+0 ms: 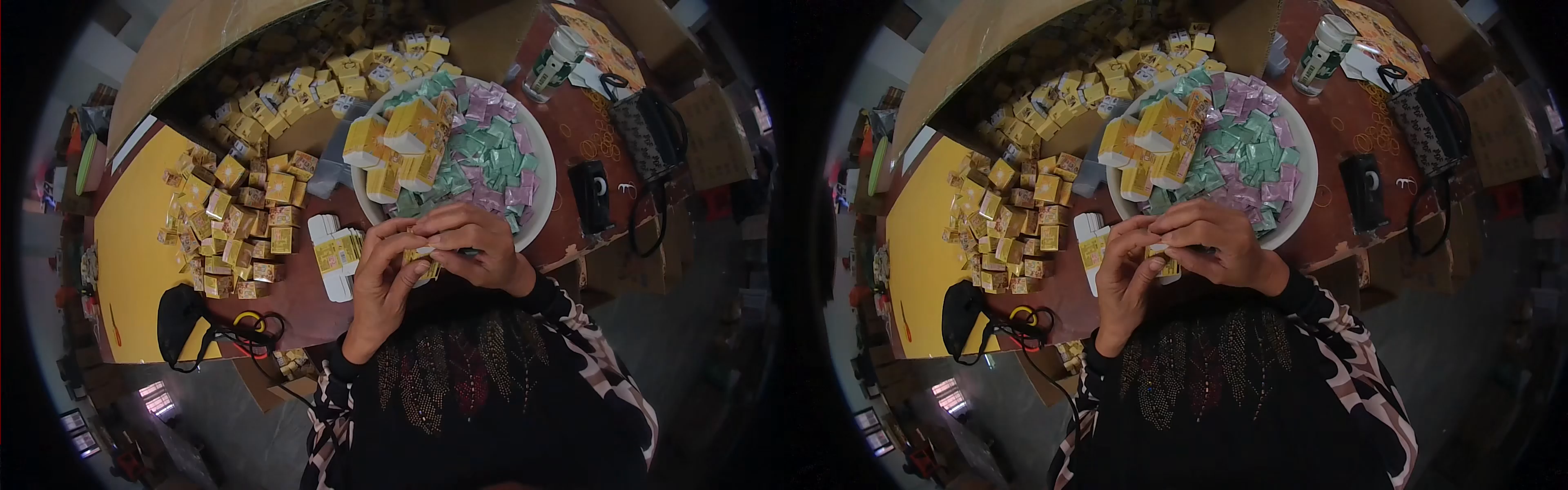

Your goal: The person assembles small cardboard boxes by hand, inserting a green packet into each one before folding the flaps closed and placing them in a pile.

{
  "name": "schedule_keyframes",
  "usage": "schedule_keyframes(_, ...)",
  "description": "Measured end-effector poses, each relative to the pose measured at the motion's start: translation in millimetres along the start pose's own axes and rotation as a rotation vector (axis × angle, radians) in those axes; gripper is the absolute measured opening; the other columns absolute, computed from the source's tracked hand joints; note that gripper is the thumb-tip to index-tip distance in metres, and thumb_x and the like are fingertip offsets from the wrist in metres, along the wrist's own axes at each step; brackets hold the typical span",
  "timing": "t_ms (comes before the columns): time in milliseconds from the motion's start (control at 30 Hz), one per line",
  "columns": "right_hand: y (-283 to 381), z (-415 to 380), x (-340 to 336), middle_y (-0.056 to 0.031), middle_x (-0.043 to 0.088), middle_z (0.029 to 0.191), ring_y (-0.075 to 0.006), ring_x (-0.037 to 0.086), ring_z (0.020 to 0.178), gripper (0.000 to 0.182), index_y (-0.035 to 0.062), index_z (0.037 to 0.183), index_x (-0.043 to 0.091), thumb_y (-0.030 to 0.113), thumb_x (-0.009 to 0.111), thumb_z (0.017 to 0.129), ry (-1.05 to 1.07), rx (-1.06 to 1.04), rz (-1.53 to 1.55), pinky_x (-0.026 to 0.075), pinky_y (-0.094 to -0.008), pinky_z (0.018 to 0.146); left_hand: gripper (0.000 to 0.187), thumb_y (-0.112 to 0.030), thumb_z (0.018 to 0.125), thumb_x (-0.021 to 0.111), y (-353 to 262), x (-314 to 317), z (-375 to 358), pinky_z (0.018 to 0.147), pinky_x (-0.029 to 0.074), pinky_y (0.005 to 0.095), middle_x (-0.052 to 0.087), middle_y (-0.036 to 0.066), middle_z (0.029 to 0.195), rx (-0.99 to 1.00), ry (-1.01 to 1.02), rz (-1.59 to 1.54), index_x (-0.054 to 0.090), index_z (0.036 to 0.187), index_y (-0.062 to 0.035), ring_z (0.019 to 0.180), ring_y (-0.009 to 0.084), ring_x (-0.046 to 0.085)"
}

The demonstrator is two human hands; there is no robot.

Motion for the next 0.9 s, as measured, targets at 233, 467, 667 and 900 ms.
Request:
schedule_keyframes(233,-17.5,-12.1,1.7,-0.0148,0.069,0.111,-0.0248,0.067,0.104,0.012,0.0001,0.098,0.064,0.0,0.069,0.087,-0.029,0.361,0.24,0.052,-0.036,0.091,0.059,-0.003,0.087,0.073,1.0,6.9,-0.6,0.094,0.051,0.0348,0.046,0.014,0.134,-0.057,-0.028,-0.17,0.044,0.138,-0.0059,0.122,0.024,0.053)
schedule_keyframes(467,-23.2,-14.7,11.8,-0.0182,0.062,0.123,-0.0225,0.059,0.119,0.017,-0.0029,0.109,0.064,0.002,0.061,0.093,-0.261,0.535,0.402,0.044,-0.0362,0.104,0.089,0.003,0.077,0.077,12.9,5.6,-1.3,0.108,0.042,0.0412,0.038,0.021,0.147,0.016,0.033,0.421,0.027,0.15,-0.0025,0.134,0.0343,0.044)
schedule_keyframes(667,-14.9,3.8,9.7,-0.016,0.059,0.135,-0.0303,0.058,0.123,0.038,0.0007,0.129,0.063,0.011,0.059,0.093,-0.076,0.321,0.146,0.044,-0.0398,0.104,0.089,0.002,0.082,0.07,-5.9,15.2,2.5,0.115,0.031,0.0459,0.026,0.029,0.154,0.29,0.129,0.698,0.018,0.153,0.0049,0.141,0.0452,0.033)
schedule_keyframes(900,-5.2,4.4,0.9,-0.0157,0.064,0.128,-0.0309,0.062,0.117,0.032,0.0015,0.12,0.069,0.007,0.061,0.09,-0.053,0.139,-0.033,0.049,-0.0392,0.099,0.083,-0.006,0.09,0.067,-7.5,17.8,0.2,0.116,0.029,0.0454,0.026,0.028,0.155,0.323,0.161,0.678,0.014,0.154,0.0067,0.142,0.0442,0.03)
Point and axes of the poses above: each hand's wrist, its own z-axis towards the middle knuckle, its own x-axis out of the palm, y = z × x, the point moved 6 cm from there along z, towards the middle knuckle
